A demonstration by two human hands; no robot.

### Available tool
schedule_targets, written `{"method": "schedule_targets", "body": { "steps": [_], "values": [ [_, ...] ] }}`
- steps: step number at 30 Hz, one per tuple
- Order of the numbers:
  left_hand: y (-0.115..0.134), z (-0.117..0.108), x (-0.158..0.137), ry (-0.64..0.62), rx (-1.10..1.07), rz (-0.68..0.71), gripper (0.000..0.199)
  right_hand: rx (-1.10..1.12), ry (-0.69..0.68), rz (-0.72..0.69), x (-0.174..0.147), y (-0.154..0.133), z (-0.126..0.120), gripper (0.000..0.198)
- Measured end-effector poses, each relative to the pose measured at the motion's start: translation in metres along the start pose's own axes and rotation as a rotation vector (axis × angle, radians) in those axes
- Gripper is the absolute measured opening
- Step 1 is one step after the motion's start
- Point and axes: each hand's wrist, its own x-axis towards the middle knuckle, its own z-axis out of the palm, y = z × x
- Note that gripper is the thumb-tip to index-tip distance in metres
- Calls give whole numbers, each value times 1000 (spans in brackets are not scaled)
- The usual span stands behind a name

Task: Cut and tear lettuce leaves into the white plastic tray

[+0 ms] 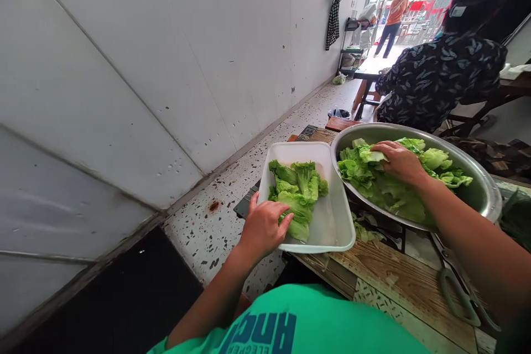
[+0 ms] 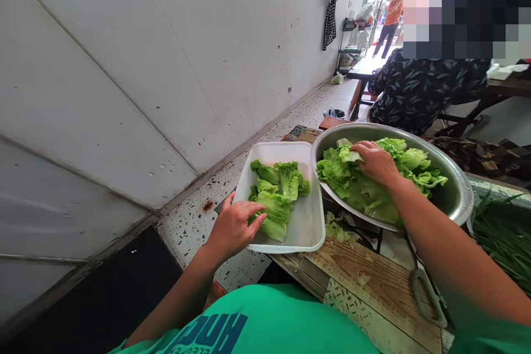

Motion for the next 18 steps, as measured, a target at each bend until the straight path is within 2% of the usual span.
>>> {"method": "schedule_targets", "body": {
  "steps": [7,9,12,15,18],
  "values": [
    [6,0,-2,-14,3,-1,19,45,-6,27,-2,4,2,45],
    [5,-1,-3,-25,-8,-2,19,7,-26,-14,-2,5,4,47],
    [1,-11,4,-87,-36,19,17,-105,-143,-137,-2,4,7,53],
    [-2,-24,35,-94,44,62,19,-190,-198,-185,-2,-3,6,52],
    [-1,-29,86,-99,221,65,25,-218,-202,-150,-3,-12,-1,46]
  ]
}}
